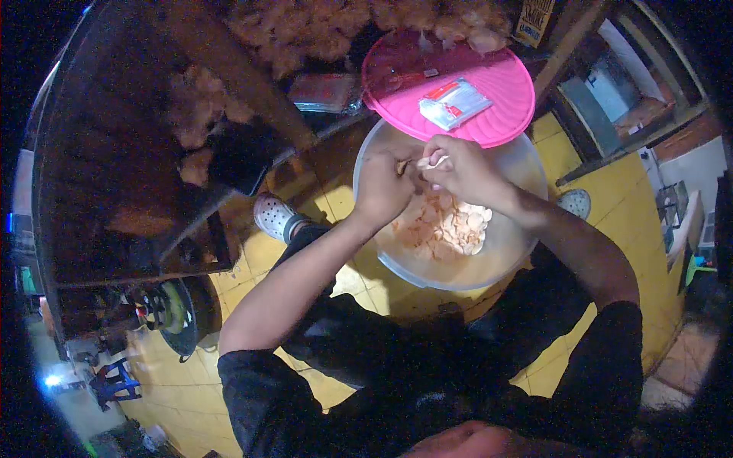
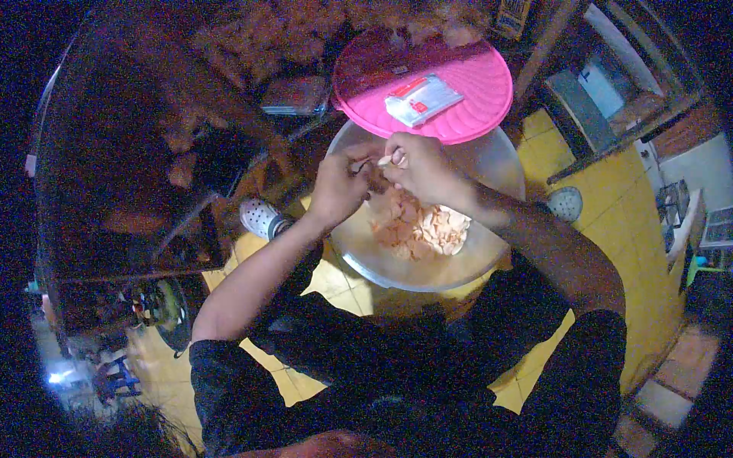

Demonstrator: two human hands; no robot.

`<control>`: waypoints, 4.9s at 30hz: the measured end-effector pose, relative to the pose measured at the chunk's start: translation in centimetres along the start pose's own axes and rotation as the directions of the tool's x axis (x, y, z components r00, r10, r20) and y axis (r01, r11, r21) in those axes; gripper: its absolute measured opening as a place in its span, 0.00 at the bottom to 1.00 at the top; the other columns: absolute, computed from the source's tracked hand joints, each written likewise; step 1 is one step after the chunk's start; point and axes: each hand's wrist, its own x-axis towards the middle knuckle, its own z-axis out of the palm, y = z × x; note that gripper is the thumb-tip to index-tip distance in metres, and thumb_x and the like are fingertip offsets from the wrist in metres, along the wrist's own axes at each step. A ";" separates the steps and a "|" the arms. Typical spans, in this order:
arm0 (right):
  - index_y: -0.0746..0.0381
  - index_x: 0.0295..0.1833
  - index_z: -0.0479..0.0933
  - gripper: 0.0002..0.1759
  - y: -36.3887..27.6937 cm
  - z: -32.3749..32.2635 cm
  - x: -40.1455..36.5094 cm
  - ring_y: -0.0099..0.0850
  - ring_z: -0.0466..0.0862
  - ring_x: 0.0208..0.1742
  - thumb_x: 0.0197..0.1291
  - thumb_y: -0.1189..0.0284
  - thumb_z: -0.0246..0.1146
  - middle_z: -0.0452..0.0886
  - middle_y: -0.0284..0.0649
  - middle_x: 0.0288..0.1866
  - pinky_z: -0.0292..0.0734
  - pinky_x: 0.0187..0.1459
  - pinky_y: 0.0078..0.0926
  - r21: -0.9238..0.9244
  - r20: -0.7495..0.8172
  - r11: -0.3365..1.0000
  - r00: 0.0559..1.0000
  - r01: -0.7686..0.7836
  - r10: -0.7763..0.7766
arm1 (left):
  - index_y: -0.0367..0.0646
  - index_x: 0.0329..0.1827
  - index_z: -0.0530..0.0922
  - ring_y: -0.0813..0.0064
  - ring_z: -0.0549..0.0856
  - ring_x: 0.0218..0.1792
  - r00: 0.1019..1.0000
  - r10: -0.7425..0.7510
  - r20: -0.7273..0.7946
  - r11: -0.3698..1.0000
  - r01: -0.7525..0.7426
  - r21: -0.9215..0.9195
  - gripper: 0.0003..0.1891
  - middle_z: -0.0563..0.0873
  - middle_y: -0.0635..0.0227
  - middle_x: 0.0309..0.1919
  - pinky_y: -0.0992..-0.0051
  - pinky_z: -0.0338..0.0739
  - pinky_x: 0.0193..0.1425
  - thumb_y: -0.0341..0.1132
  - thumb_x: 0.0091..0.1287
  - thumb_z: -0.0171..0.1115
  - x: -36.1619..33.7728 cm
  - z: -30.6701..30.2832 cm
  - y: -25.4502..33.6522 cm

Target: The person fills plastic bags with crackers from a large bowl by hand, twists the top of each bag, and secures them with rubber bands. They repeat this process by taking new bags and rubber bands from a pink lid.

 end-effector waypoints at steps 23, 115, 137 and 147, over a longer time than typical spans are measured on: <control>0.67 0.34 0.74 0.03 1.4 4.3 3.5 0.22 0.81 0.24 0.58 0.79 0.60 0.79 0.37 0.26 0.77 0.21 0.22 0.153 0.124 0.988 0.992 0.001 -0.020 | 0.36 0.49 0.84 0.81 0.83 0.29 0.902 -0.339 0.267 0.778 0.428 -0.459 0.12 0.88 0.66 0.36 0.79 0.78 0.31 0.23 0.68 0.53 -1.1 -5.7 -1.4; 0.64 0.53 0.71 0.14 -1.4 -1.5 -0.8 0.31 0.81 0.44 0.68 0.68 0.59 0.79 0.44 0.39 0.77 0.44 0.30 0.037 0.144 0.899 0.888 0.436 -0.437 | 0.37 0.59 0.74 0.75 0.82 0.46 0.979 0.206 -0.007 0.808 -0.174 -0.562 0.22 0.83 0.64 0.41 0.71 0.77 0.55 0.37 0.66 0.67 -1.0 -1.3 2.6; 0.65 0.52 0.76 0.19 -3.8 -1.2 -1.3 0.30 0.81 0.54 0.75 0.60 0.50 0.80 0.43 0.55 0.77 0.55 0.32 0.814 0.058 0.580 0.990 0.029 -0.131 | 0.41 0.62 0.75 0.62 0.85 0.48 0.913 -0.064 0.402 0.913 0.215 -0.345 0.27 0.86 0.52 0.45 0.64 0.75 0.57 0.50 0.68 0.61 -1.5 -0.4 2.3; 0.61 0.37 0.80 0.13 -6.4 -0.8 -3.4 0.41 0.67 0.70 0.55 0.62 0.65 0.71 0.44 0.67 0.63 0.68 0.45 -0.684 0.196 0.361 0.636 0.634 -0.746 | 0.43 0.61 0.72 0.70 0.83 0.49 0.682 -0.094 0.725 -0.113 0.716 -0.689 0.25 0.84 0.64 0.47 0.66 0.79 0.53 0.53 0.78 0.37 -2.7 -1.5 6.0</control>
